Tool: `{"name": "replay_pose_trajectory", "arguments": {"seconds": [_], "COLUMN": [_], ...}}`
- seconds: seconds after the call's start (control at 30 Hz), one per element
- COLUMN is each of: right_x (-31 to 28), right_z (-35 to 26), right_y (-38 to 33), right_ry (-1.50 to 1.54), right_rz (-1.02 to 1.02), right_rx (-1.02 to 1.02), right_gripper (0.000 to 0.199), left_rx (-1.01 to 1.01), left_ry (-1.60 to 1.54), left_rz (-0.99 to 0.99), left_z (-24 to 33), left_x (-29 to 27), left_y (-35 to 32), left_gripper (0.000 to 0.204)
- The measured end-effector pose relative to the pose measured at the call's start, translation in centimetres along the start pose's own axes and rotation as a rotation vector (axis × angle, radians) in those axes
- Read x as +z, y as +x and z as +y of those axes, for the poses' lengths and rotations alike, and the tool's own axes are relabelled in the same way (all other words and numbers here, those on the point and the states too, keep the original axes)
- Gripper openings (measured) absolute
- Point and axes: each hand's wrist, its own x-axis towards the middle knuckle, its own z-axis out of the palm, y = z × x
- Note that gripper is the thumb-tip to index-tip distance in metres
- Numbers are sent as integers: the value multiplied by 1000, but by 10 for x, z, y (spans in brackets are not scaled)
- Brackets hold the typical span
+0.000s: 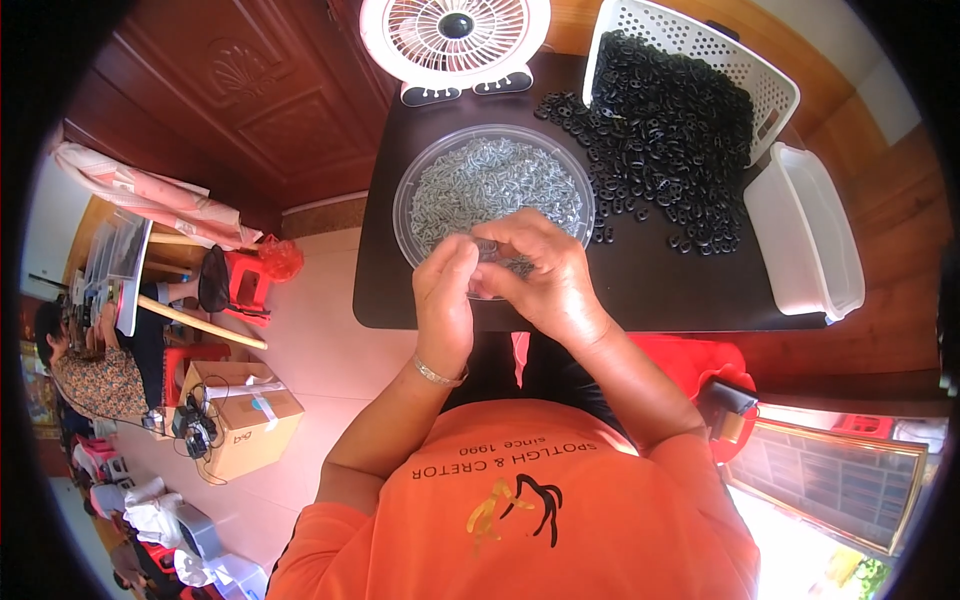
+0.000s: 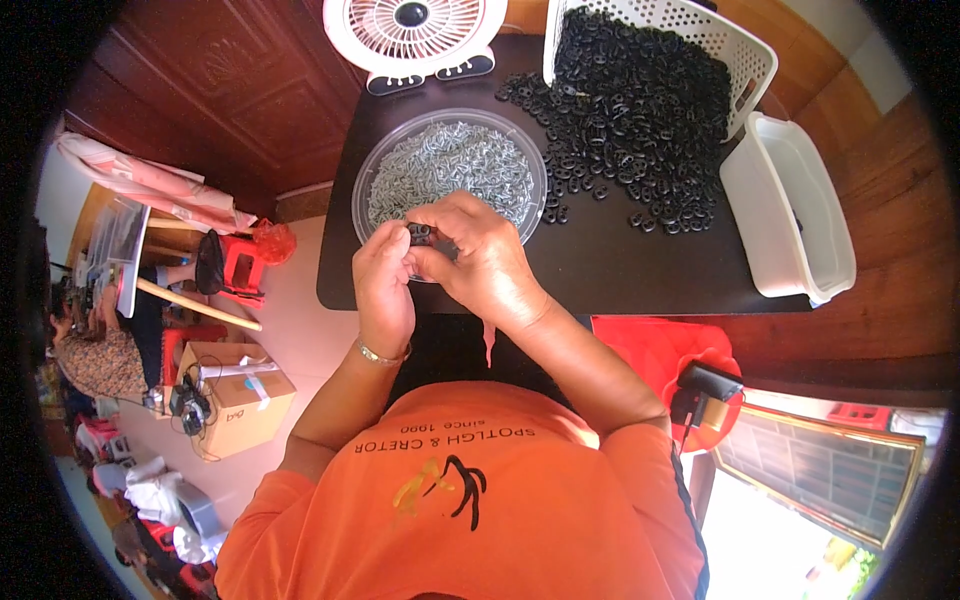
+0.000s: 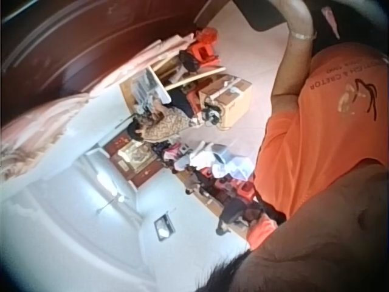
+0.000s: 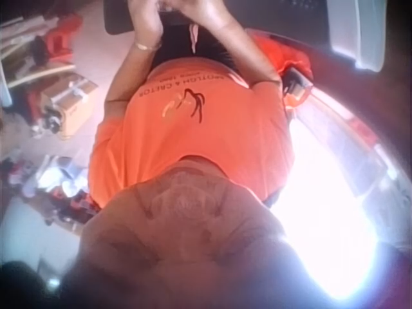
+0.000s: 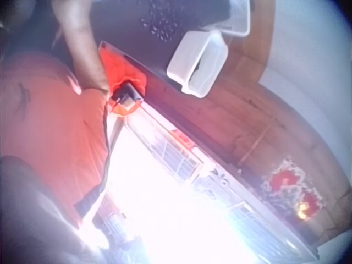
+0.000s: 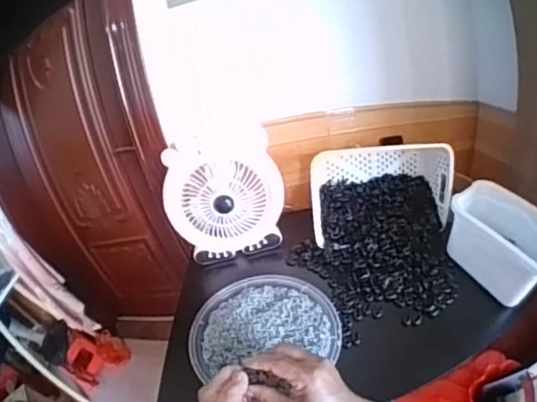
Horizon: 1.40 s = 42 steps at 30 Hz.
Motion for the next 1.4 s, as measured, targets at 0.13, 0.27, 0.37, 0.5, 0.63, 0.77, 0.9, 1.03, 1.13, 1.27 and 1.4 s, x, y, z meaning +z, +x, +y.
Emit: {"name": "replay_pose_trajectory", "arguments": {"seconds": [0.13, 0.27, 0.37, 0.5, 0.63, 0.77, 0.9, 1.03, 1.13, 1.27, 1.4], "right_x": [0, -1, -2, -5, -6, -2, -5, -25, -78, -193, -260], "right_z": [-2, -4, -7, -7, -9, -3, -6, -6, -1, -7, -7], "right_y": [0, 0, 0, 0, -2, -6, -8, -6, 4, 19, 15], "right_ry": [148, 180, 185, 108, 31, -111, -101, -138, -390, -804, -1268], "right_rz": [-16, -49, -60, -71, -51, 17, 16, 97, 263, 723, 928], "right_rx": [14, -9, -9, -55, -61, -179, -176, -151, -83, 43, -9], "right_gripper": [30, 29, 29, 27, 24, 25, 23, 23, 26, 26, 32], "left_rx": [12, 60, 73, 47, 62, 73, 90, 44, 9, 33, 42], "left_ry": [-29, 5, 14, 4, -5, 46, 32, 17, 31, 49, 56], "left_rz": [-29, -63, -71, -56, -38, -23, -29, -68, -86, -84, -89], "left_z": [6, 8, 8, 8, 4, 6, 6, 6, 9, 12, 13], "left_x": [-2, -6, -7, -5, -3, 0, 4, 12, 8, 1, -5], "left_y": [-2, -4, -5, -6, -7, -10, -11, -11, -8, -3, -2], "left_gripper": [26, 26, 26, 25, 25, 26, 25, 26, 25, 23, 23]}}
